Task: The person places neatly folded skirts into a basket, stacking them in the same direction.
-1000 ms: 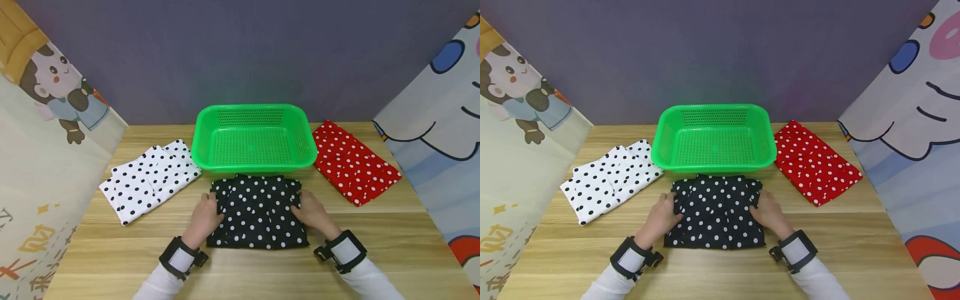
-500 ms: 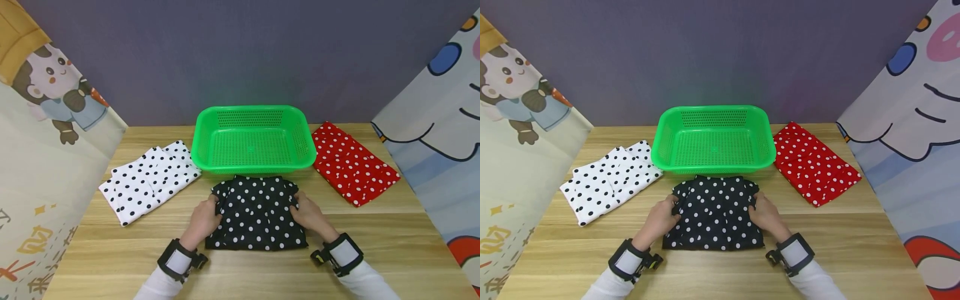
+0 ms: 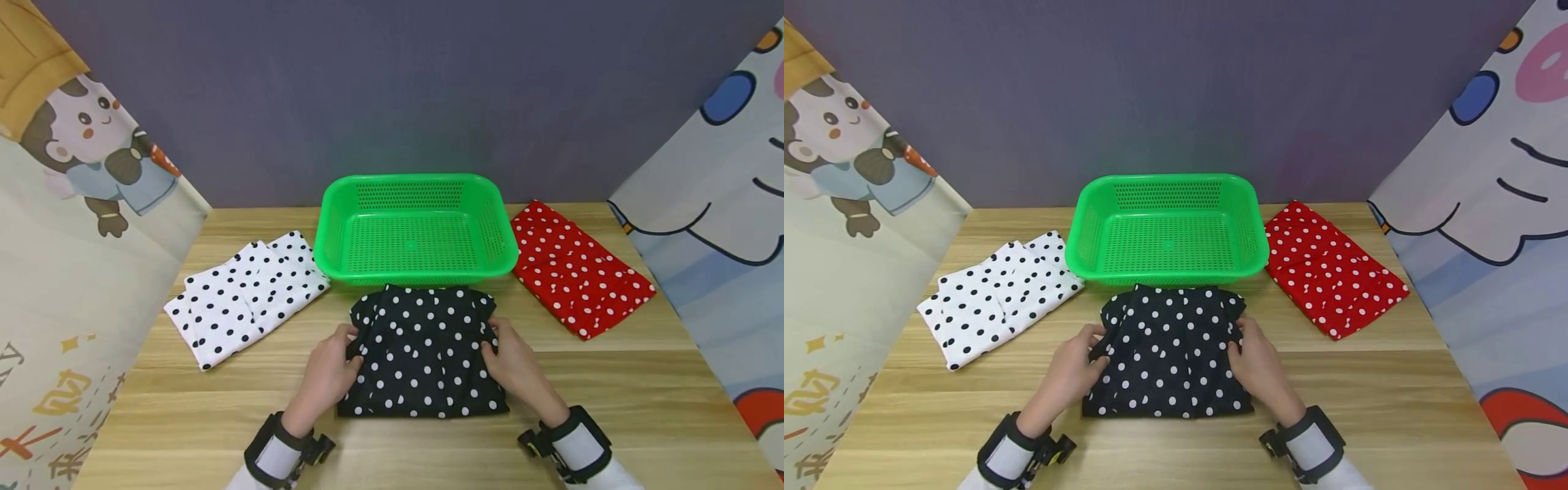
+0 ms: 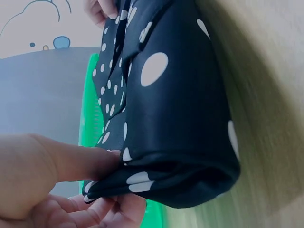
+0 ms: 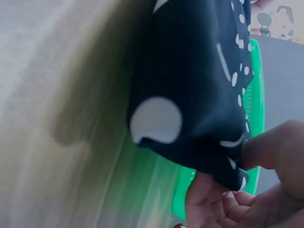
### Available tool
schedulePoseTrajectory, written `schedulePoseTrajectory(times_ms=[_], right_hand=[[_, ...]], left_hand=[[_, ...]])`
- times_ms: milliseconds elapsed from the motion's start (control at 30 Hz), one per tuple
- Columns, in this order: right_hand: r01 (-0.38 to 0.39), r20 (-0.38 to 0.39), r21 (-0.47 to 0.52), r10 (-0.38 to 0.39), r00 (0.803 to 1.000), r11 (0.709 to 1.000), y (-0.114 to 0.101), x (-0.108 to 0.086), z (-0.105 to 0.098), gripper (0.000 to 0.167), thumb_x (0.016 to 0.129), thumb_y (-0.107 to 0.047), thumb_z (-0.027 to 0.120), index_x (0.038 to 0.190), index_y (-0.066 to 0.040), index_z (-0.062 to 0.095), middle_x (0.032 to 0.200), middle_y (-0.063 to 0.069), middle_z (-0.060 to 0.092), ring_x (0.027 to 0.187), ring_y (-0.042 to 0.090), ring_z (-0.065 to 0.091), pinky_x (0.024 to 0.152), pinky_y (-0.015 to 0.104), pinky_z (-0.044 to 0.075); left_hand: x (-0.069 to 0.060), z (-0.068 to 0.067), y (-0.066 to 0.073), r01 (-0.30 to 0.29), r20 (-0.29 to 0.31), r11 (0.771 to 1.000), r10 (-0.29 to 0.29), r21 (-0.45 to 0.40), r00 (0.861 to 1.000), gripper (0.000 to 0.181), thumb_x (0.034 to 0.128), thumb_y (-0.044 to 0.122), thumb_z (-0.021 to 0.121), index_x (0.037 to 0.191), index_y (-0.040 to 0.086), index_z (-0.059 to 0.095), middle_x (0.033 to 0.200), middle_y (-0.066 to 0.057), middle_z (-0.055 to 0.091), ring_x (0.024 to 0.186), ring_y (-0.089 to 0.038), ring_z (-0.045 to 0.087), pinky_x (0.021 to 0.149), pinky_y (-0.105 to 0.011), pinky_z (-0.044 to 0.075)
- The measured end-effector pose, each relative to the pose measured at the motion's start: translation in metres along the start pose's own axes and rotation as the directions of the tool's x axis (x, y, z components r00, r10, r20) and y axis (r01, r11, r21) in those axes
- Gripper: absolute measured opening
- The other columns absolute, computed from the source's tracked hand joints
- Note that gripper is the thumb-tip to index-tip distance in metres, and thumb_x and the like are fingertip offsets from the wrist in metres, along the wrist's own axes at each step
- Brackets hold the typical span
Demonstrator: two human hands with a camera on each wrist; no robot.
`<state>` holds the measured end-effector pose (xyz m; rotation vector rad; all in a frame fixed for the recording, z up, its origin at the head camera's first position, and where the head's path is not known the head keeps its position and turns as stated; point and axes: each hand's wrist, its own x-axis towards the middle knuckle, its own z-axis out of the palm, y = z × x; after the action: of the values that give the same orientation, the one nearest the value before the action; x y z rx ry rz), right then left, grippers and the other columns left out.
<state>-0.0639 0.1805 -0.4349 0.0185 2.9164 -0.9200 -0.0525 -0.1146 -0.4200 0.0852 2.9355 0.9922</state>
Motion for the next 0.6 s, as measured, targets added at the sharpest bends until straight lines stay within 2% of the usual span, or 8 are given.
schedulePoseTrajectory(times_ms=[267,500,600], right_hand=[[0.069,-0.135,-0.010,-0.070,0.988,0.998,-0.005,-0.013,-0.007,0.041,0.083,-0.004,0.059,0.119,0.008,0.043,0.102,0.023,0.058,0.084,0.030,0.058,0.073,0.045,0.052],[0.074,-0.164,-0.030,-0.078,0.983,0.997,-0.014,-0.016,-0.023,0.042,0.083,-0.004,0.059,0.120,0.008,0.042,0.099,0.022,0.057,0.081,0.029,0.057,0.070,0.044,0.052],[0.090,-0.182,-0.031,-0.094,0.979,0.995,-0.018,-0.013,-0.029,0.042,0.083,-0.004,0.060,0.120,0.007,0.042,0.100,0.023,0.058,0.081,0.029,0.057,0.067,0.043,0.053]], left_hand=[[-0.010,-0.007,0.008,-0.053,-0.044,0.998,0.052,-0.022,0.998,0.042,0.0741,0.004,0.071,0.112,0.005,0.055,0.094,-0.012,0.065,0.081,-0.023,0.062,0.066,-0.036,0.050],[-0.010,-0.015,0.014,-0.086,-0.074,0.995,0.082,-0.051,0.994,0.043,0.0751,0.002,0.070,0.114,0.005,0.054,0.091,-0.009,0.064,0.078,-0.019,0.060,0.061,-0.027,0.050],[-0.006,-0.018,0.016,-0.098,-0.090,0.993,0.092,-0.061,0.992,0.043,0.0756,0.002,0.070,0.115,0.005,0.053,0.091,-0.008,0.064,0.078,-0.019,0.060,0.062,-0.028,0.049]])
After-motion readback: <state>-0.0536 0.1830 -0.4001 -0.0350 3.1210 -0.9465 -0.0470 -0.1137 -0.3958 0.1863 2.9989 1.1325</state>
